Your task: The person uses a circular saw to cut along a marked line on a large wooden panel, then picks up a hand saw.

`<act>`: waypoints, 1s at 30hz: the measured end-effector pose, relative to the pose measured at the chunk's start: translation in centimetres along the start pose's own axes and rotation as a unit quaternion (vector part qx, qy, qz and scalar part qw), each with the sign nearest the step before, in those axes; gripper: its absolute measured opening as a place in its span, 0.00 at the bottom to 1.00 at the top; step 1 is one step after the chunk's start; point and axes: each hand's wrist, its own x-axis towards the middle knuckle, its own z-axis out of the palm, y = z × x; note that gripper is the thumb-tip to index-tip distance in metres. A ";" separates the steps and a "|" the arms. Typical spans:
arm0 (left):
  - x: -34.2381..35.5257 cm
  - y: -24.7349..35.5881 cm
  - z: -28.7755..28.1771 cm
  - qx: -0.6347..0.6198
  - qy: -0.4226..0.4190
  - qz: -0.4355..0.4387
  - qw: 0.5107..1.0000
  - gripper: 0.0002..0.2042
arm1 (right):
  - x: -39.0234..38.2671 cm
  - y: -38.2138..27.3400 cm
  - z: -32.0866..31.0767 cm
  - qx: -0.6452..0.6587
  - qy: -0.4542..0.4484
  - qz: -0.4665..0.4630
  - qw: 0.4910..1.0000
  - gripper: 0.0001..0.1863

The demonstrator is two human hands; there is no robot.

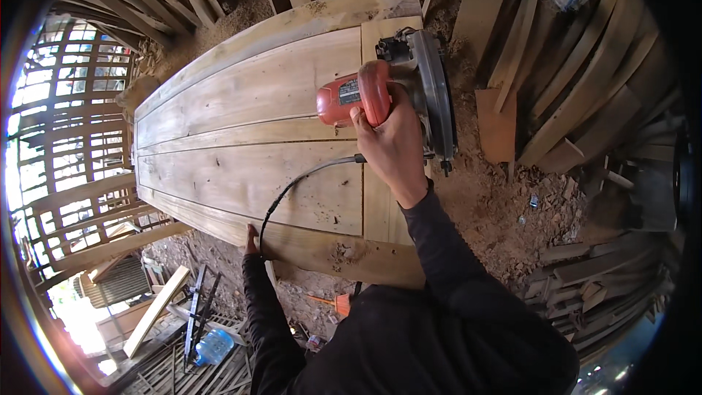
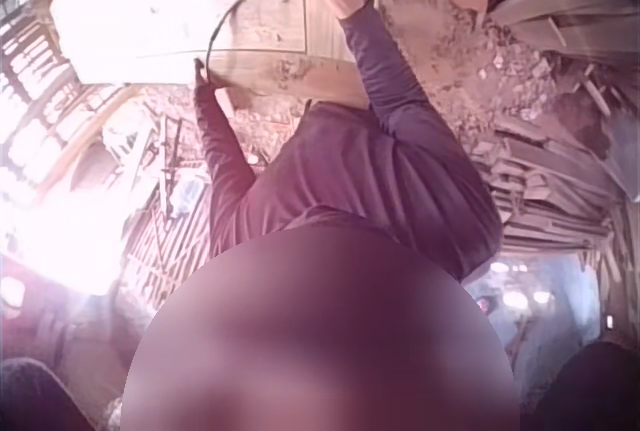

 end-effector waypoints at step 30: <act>7.5 2.2 -5.5 0.006 0.144 0.449 0.882 0.34 | -21.4 -2.6 -24.5 0.172 -0.054 0.149 0.972 0.18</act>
